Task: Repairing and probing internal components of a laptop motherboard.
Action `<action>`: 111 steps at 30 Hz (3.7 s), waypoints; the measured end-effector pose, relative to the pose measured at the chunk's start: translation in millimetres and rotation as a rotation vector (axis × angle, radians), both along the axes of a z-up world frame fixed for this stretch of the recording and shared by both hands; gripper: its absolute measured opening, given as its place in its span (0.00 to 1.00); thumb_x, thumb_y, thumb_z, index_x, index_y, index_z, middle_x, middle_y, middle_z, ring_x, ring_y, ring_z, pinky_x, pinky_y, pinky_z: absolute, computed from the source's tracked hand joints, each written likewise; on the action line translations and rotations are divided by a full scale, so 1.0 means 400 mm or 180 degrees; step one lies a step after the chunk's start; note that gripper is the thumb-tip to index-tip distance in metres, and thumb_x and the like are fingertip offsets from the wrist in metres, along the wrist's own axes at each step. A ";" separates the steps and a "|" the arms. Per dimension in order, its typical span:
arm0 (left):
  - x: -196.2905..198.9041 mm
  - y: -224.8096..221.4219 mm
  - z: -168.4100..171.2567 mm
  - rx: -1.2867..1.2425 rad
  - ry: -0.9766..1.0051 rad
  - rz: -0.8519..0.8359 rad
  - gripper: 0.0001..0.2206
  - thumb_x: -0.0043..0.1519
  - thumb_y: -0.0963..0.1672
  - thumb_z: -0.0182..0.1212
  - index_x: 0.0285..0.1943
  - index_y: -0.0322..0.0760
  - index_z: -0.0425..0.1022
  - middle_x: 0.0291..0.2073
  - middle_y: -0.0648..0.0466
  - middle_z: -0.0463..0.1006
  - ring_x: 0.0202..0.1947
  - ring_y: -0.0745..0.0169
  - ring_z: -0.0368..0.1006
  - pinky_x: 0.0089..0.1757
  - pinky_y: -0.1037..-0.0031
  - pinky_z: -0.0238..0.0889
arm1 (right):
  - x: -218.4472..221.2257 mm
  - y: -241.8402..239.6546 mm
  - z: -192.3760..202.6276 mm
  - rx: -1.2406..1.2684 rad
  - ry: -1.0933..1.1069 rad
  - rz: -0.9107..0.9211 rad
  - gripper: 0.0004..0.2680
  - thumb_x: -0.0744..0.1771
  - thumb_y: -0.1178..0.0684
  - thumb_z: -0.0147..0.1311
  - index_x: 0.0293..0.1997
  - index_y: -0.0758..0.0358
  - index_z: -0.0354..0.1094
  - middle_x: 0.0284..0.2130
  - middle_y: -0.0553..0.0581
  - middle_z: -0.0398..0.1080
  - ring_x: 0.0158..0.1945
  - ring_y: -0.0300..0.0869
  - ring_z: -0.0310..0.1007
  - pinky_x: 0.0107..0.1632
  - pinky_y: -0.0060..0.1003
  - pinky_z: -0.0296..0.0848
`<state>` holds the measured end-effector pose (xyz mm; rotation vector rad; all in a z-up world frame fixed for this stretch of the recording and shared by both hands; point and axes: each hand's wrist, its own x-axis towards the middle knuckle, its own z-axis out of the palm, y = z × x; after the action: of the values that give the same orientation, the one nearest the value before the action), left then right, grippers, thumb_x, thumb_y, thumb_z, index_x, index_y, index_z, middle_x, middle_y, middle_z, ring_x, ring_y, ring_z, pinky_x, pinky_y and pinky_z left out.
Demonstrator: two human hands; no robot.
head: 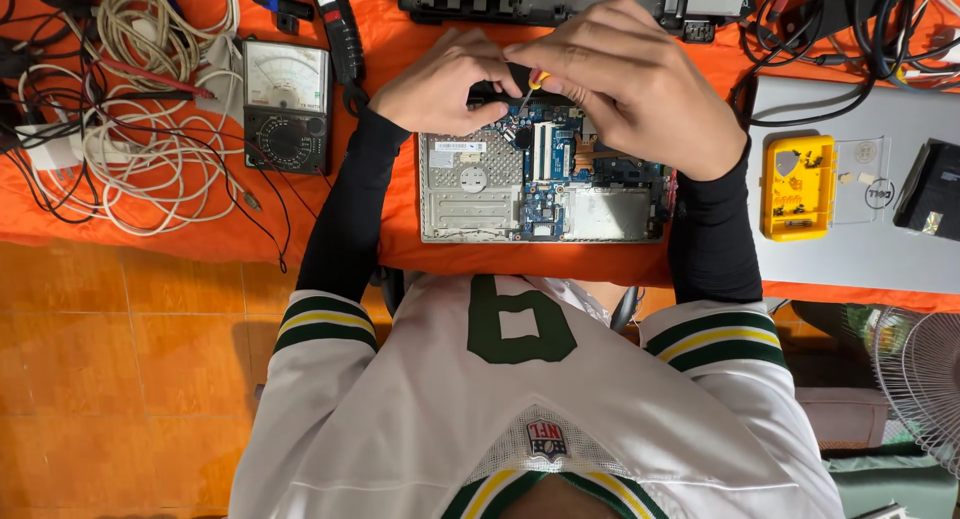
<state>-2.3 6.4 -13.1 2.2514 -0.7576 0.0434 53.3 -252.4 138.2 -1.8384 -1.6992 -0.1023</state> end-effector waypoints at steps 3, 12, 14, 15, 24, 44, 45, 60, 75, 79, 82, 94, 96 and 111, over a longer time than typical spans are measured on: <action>0.007 -0.005 0.000 -0.0014 -0.0041 -0.0028 0.07 0.64 0.45 0.66 0.46 0.37 0.83 0.39 0.54 0.80 0.45 0.57 0.73 0.55 0.63 0.60 | -0.009 0.002 0.012 -0.0009 -0.0077 -0.0052 0.12 0.71 0.64 0.62 0.62 0.66 0.73 0.42 0.57 0.73 0.48 0.46 0.73 0.59 0.40 0.68; 0.000 -0.018 0.046 0.0048 -0.0087 0.0060 0.07 0.61 0.47 0.68 0.40 0.41 0.83 0.33 0.59 0.81 0.43 0.59 0.69 0.55 0.64 0.56 | -0.032 0.014 0.037 0.0052 0.0084 -0.0132 0.14 0.68 0.62 0.62 0.62 0.62 0.73 0.40 0.57 0.74 0.46 0.48 0.71 0.58 0.43 0.68; 0.000 -0.019 0.045 0.0078 -0.0026 0.0113 0.07 0.61 0.47 0.68 0.40 0.41 0.83 0.33 0.59 0.80 0.44 0.58 0.68 0.54 0.65 0.57 | -0.034 0.014 0.039 0.0067 0.0099 -0.0107 0.14 0.68 0.62 0.61 0.62 0.62 0.72 0.41 0.57 0.75 0.46 0.49 0.71 0.59 0.44 0.68; 0.002 -0.019 0.045 0.0084 -0.0007 0.0130 0.07 0.61 0.47 0.68 0.40 0.41 0.83 0.33 0.59 0.80 0.44 0.58 0.68 0.54 0.64 0.57 | -0.034 0.014 0.040 0.0031 0.0139 -0.0121 0.14 0.68 0.61 0.61 0.62 0.62 0.72 0.42 0.57 0.75 0.46 0.49 0.71 0.59 0.44 0.68; -0.004 -0.017 0.054 -0.0038 -0.0069 0.0102 0.08 0.60 0.46 0.68 0.39 0.38 0.82 0.34 0.56 0.80 0.47 0.56 0.70 0.53 0.62 0.61 | -0.032 0.019 0.042 0.0036 0.0250 -0.0130 0.16 0.68 0.60 0.60 0.65 0.60 0.70 0.46 0.57 0.76 0.47 0.49 0.71 0.60 0.45 0.68; -0.003 -0.021 0.060 0.0008 0.0093 0.0072 0.07 0.61 0.46 0.68 0.41 0.38 0.82 0.32 0.57 0.81 0.47 0.56 0.71 0.56 0.62 0.59 | -0.027 0.006 0.046 0.0019 0.0147 -0.0214 0.16 0.68 0.63 0.60 0.64 0.63 0.70 0.42 0.57 0.75 0.46 0.49 0.72 0.58 0.43 0.68; -0.004 -0.021 0.060 0.0015 0.0089 0.0080 0.07 0.61 0.46 0.68 0.41 0.39 0.82 0.33 0.57 0.81 0.48 0.55 0.71 0.56 0.62 0.59 | -0.026 0.006 0.045 -0.0004 0.0150 -0.0189 0.16 0.68 0.62 0.60 0.65 0.63 0.70 0.42 0.57 0.75 0.46 0.49 0.72 0.58 0.44 0.68; 0.015 -0.014 0.024 0.0025 -0.0040 0.0063 0.08 0.61 0.47 0.67 0.42 0.40 0.82 0.37 0.56 0.82 0.51 0.54 0.71 0.59 0.57 0.57 | -0.022 0.002 0.044 -0.0001 0.0194 -0.0124 0.18 0.68 0.62 0.60 0.67 0.61 0.69 0.47 0.57 0.75 0.50 0.50 0.72 0.61 0.44 0.68; 0.003 0.009 -0.003 0.0017 -0.0205 0.0051 0.06 0.65 0.45 0.68 0.46 0.40 0.84 0.38 0.55 0.79 0.47 0.59 0.72 0.59 0.61 0.58 | 0.008 -0.017 0.017 -0.0005 0.0083 -0.0005 0.12 0.72 0.61 0.62 0.63 0.66 0.72 0.45 0.59 0.74 0.48 0.46 0.73 0.54 0.37 0.70; -0.003 0.009 0.025 0.0033 -0.0265 -0.0036 0.08 0.63 0.47 0.72 0.45 0.42 0.85 0.38 0.55 0.79 0.47 0.58 0.72 0.61 0.59 0.56 | 0.008 -0.017 0.020 0.0046 0.0078 0.0001 0.13 0.72 0.62 0.61 0.66 0.67 0.69 0.53 0.61 0.74 0.53 0.47 0.71 0.58 0.37 0.69; 0.005 0.001 0.021 0.0090 0.0089 -0.0144 0.15 0.58 0.52 0.75 0.48 0.44 0.84 0.39 0.55 0.79 0.47 0.55 0.71 0.59 0.57 0.56 | 0.002 -0.009 0.026 0.0027 -0.0093 -0.0096 0.14 0.71 0.62 0.62 0.66 0.68 0.69 0.45 0.58 0.73 0.49 0.47 0.70 0.59 0.40 0.67; -0.006 -0.016 0.062 0.0481 0.0425 -0.0005 0.23 0.48 0.55 0.78 0.47 0.45 0.82 0.46 0.54 0.77 0.58 0.50 0.66 0.62 0.53 0.50 | -0.010 -0.008 0.034 0.0003 -0.0011 -0.0302 0.14 0.70 0.61 0.62 0.64 0.65 0.72 0.36 0.58 0.71 0.43 0.47 0.70 0.58 0.42 0.69; -0.002 -0.015 0.058 0.0459 0.0375 -0.0008 0.23 0.48 0.55 0.78 0.47 0.45 0.82 0.46 0.53 0.77 0.58 0.49 0.65 0.62 0.53 0.49 | -0.010 -0.007 0.036 0.0028 -0.0048 -0.0290 0.15 0.69 0.61 0.62 0.64 0.65 0.72 0.36 0.58 0.72 0.44 0.47 0.71 0.58 0.43 0.68; -0.007 -0.016 0.053 0.0402 0.0425 0.0030 0.22 0.49 0.55 0.77 0.47 0.46 0.82 0.48 0.54 0.77 0.60 0.49 0.65 0.62 0.54 0.49 | -0.018 -0.007 0.036 -0.0079 0.0024 -0.0301 0.16 0.69 0.60 0.60 0.65 0.63 0.70 0.38 0.58 0.73 0.44 0.48 0.72 0.58 0.44 0.68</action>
<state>-5.2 0.0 8.0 2.3505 -0.6950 -0.1528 46.2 -255.3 152.4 -1.9353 -1.6149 -0.1136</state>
